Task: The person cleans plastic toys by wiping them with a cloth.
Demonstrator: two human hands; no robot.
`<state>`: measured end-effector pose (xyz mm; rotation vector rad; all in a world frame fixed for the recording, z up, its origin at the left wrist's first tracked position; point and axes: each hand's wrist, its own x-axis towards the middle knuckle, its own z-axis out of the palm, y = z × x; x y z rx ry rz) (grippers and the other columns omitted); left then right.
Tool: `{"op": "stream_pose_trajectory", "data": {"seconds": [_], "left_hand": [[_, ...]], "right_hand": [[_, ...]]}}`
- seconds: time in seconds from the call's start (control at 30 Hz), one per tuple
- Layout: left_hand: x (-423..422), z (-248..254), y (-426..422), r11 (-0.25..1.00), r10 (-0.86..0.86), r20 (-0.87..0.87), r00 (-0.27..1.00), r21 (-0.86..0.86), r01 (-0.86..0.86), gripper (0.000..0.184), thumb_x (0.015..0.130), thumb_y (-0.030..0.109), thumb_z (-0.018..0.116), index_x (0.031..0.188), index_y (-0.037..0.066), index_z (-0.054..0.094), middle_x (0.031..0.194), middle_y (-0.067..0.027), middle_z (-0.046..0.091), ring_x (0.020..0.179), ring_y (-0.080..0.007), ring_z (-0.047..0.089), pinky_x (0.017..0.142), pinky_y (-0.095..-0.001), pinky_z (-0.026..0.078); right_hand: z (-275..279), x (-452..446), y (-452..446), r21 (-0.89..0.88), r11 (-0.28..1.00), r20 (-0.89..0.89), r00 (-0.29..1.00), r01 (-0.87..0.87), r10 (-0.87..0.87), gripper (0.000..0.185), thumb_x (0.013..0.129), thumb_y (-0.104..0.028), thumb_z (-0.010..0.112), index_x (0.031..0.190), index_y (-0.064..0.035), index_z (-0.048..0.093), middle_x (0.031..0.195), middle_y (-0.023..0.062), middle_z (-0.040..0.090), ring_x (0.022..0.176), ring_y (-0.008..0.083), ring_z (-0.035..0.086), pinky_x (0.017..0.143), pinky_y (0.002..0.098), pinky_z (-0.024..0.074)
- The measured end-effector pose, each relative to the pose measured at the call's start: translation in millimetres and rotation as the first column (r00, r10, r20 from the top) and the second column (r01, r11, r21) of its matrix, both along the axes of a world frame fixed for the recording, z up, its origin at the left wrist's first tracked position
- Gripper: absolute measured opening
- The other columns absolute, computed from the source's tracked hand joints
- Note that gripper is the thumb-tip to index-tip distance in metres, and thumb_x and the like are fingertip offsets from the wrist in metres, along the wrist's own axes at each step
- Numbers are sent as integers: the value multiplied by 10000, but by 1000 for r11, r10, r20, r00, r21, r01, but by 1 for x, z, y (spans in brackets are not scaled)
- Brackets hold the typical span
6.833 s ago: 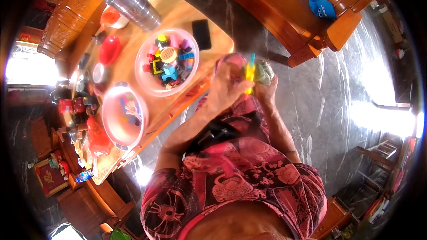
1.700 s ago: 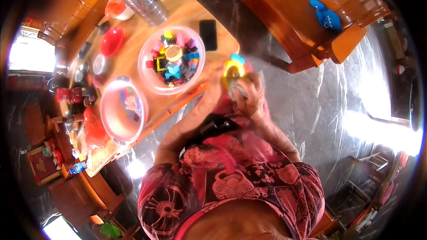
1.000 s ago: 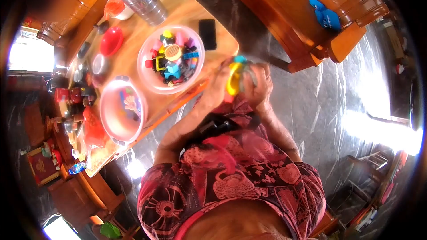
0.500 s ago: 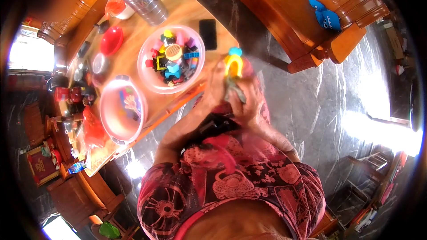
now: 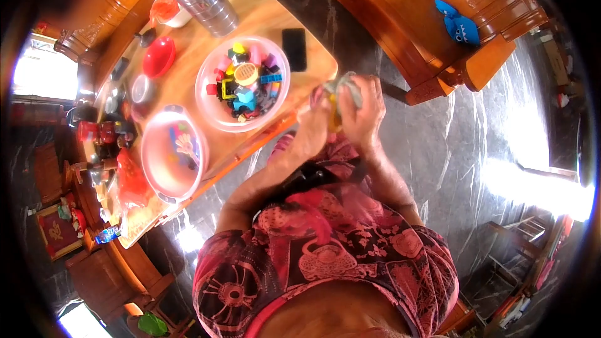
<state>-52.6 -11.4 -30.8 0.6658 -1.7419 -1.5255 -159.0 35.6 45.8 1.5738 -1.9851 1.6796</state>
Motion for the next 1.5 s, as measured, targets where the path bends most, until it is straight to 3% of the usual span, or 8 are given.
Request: {"op": "stream_pose_trajectory", "data": {"seconds": [0.07, 0.53, 0.73, 0.87, 0.93, 1.2, 1.27, 1.5], "left_hand": [[5, 14, 3, 960, -90, 27, 996, 267, 80, 425, 991, 244, 239, 1220, -51, 443, 985, -248, 582, 906, -349, 589, 784, -395, 468], [5, 57, -4, 863, 53, -186, 981, 502, 48, 453, 986, 372, 261, 1083, 40, 552, 909, -72, 604, 811, -155, 585, 701, -263, 502], [7, 8, -13, 942, -65, -107, 992, 323, 97, 381, 974, 311, 302, 1068, 22, 530, 941, -106, 596, 844, -185, 591, 688, -270, 511], [5, 4, -12, 979, 71, -31, 997, -191, -76, 353, 964, 285, 349, 1061, 3, 537, 943, -118, 590, 817, -198, 579, 703, -319, 498], [1, 20, -8, 861, 50, -107, 993, 509, 11, 380, 967, 301, 348, 1104, 5, 542, 964, -147, 600, 841, -212, 583, 739, -329, 478], [0, -18, -8, 990, 42, -5, 999, 132, -41, 420, 973, 297, 345, 1200, -25, 493, 1051, -102, 572, 976, -203, 547, 864, -304, 429], [1, 7, -6, 906, 19, -82, 996, 423, 18, 455, 975, 318, 350, 1234, -38, 463, 1109, -104, 550, 1039, -193, 516, 912, -299, 401], [4, 40, -2, 884, 88, -130, 988, 467, -17, 503, 969, 402, 353, 1218, -12, 490, 1116, -107, 555, 1044, -186, 514, 909, -300, 404]], "right_hand": [[0, -3, -1, 42, 999, 26, 999, 31, -33, 202, 786, -63, 624, 971, -36, 550, 882, 164, 555, 780, 342, 584, 652, 386, 473], [4, 28, 21, 40, 971, -19, 971, -237, 238, 255, 745, -107, 675, 971, -51, 570, 855, 150, 553, 727, 327, 587, 610, 382, 492], [-1, 21, 10, -6, 993, -92, 989, -116, 115, 232, 751, -112, 671, 956, -67, 573, 830, 129, 543, 721, 321, 586, 588, 377, 483], [1, 7, 0, 18, 1000, -67, 997, -25, 26, 195, 765, -110, 658, 933, -70, 567, 839, 131, 554, 714, 325, 588, 581, 383, 477], [-1, 4, -1, 14, 1000, -47, 999, -9, 10, 179, 774, -109, 649, 922, -61, 560, 843, 138, 561, 709, 337, 588, 581, 389, 476], [-17, -5, 7, 21, 999, 22, 999, 45, -46, 161, 784, -71, 614, 932, -42, 557, 860, 163, 571, 750, 354, 588, 628, 382, 474], [-19, -8, 10, 42, 998, 36, 998, 45, -47, 155, 788, -67, 604, 933, -38, 559, 863, 170, 572, 766, 359, 586, 644, 381, 475], [-27, -1, 23, 125, 992, 119, 993, 2, -17, 159, 808, -80, 577, 956, -25, 565, 897, 186, 578, 809, 378, 582, 680, 394, 473]]}}
